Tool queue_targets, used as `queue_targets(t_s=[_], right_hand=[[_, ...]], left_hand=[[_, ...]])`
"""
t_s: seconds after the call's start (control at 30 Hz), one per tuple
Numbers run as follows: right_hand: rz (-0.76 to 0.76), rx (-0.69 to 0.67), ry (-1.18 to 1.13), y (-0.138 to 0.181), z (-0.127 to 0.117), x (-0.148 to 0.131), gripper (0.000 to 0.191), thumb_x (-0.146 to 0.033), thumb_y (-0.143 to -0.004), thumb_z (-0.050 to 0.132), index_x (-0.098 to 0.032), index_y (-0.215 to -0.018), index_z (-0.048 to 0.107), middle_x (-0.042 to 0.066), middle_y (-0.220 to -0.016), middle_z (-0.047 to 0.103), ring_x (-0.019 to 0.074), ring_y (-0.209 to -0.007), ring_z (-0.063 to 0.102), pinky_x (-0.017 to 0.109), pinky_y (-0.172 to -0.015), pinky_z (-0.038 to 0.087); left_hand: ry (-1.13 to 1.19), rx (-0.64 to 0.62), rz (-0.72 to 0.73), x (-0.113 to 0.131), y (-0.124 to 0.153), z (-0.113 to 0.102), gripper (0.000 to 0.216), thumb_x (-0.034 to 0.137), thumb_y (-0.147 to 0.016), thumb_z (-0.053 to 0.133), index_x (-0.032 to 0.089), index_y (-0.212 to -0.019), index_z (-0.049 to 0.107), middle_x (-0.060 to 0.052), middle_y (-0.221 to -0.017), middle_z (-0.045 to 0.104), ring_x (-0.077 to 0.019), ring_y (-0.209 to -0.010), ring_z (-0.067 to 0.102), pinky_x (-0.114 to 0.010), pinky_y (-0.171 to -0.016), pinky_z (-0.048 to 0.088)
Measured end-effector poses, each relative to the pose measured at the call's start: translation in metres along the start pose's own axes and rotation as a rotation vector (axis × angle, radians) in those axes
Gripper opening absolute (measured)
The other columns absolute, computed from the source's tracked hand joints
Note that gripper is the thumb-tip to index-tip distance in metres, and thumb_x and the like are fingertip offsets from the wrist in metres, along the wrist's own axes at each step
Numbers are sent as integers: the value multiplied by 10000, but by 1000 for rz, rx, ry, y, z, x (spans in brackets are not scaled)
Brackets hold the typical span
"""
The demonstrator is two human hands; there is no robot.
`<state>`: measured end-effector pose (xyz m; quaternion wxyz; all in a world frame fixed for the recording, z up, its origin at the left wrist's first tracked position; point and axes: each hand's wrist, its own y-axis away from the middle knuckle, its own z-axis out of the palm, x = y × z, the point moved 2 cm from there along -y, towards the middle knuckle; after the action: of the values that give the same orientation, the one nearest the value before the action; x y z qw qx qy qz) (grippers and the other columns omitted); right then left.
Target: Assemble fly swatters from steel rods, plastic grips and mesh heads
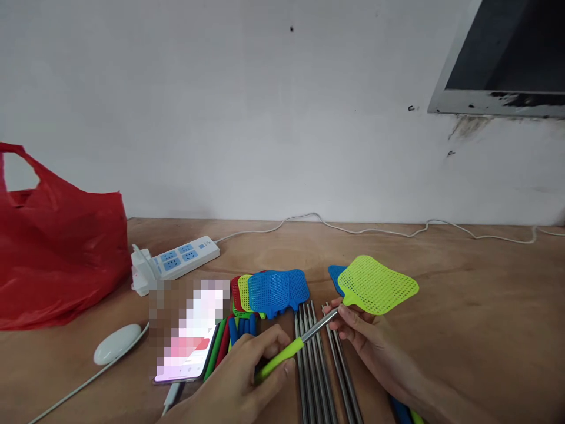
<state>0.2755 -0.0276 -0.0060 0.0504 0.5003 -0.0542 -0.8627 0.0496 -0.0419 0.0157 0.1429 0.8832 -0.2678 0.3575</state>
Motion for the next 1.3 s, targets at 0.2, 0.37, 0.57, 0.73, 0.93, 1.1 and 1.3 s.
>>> queue_targets(t_s=[0.2,0.37,0.57,0.73,0.93,1.1,1.3], right_hand=[[-33,-53,64,7,15,9,306,-406,-599,921,-192,-755,768,29,-772,716,137,-663,641,241,-605,533],[-128,40,57,-2,6,-2,300,-400,-601,923,-195,-748,760,5,-753,685,121,-654,601,243,-643,547],[-179,177,-15,-14,-31,-23,293,-333,-527,964,-180,-700,784,5,-772,705,80,-614,587,162,-567,543],[-148,191,-46,-7,-37,-33,281,-316,-552,953,-170,-718,780,5,-732,709,95,-636,621,153,-576,558],[-141,192,25,0,-36,-34,366,-479,-625,877,-155,-642,706,17,-621,651,133,-554,585,217,-477,536],[-101,280,21,-3,-38,-35,388,-500,-661,830,-153,-807,732,-41,-537,528,93,-440,444,200,-367,435],[-39,287,40,-3,-31,-21,403,-516,-645,821,-154,-772,696,-73,-485,446,62,-394,346,173,-339,344]], left_hand=[[32,48,37,12,-7,4,386,511,-1019,342,227,-846,539,29,-695,494,-171,-674,480,-263,-623,361],[-31,42,49,12,-2,3,394,485,-1026,321,224,-757,443,26,-712,484,-167,-675,479,-267,-628,352],[-45,19,39,-2,9,4,446,525,-1026,333,222,-730,472,52,-609,432,-135,-556,451,-249,-525,317],[-84,154,96,1,19,-5,392,517,-1019,372,259,-851,615,35,-704,635,-167,-654,593,-243,-607,434],[-140,184,82,8,23,-13,311,424,-1041,364,281,-968,631,24,-896,717,-193,-815,670,-248,-718,477],[-216,105,107,2,15,-11,303,371,-1059,324,262,-968,592,9,-870,702,-199,-783,673,-257,-666,444],[-236,94,146,0,13,-2,320,349,-1056,290,246,-933,567,-13,-833,688,-214,-738,670,-275,-594,382]])
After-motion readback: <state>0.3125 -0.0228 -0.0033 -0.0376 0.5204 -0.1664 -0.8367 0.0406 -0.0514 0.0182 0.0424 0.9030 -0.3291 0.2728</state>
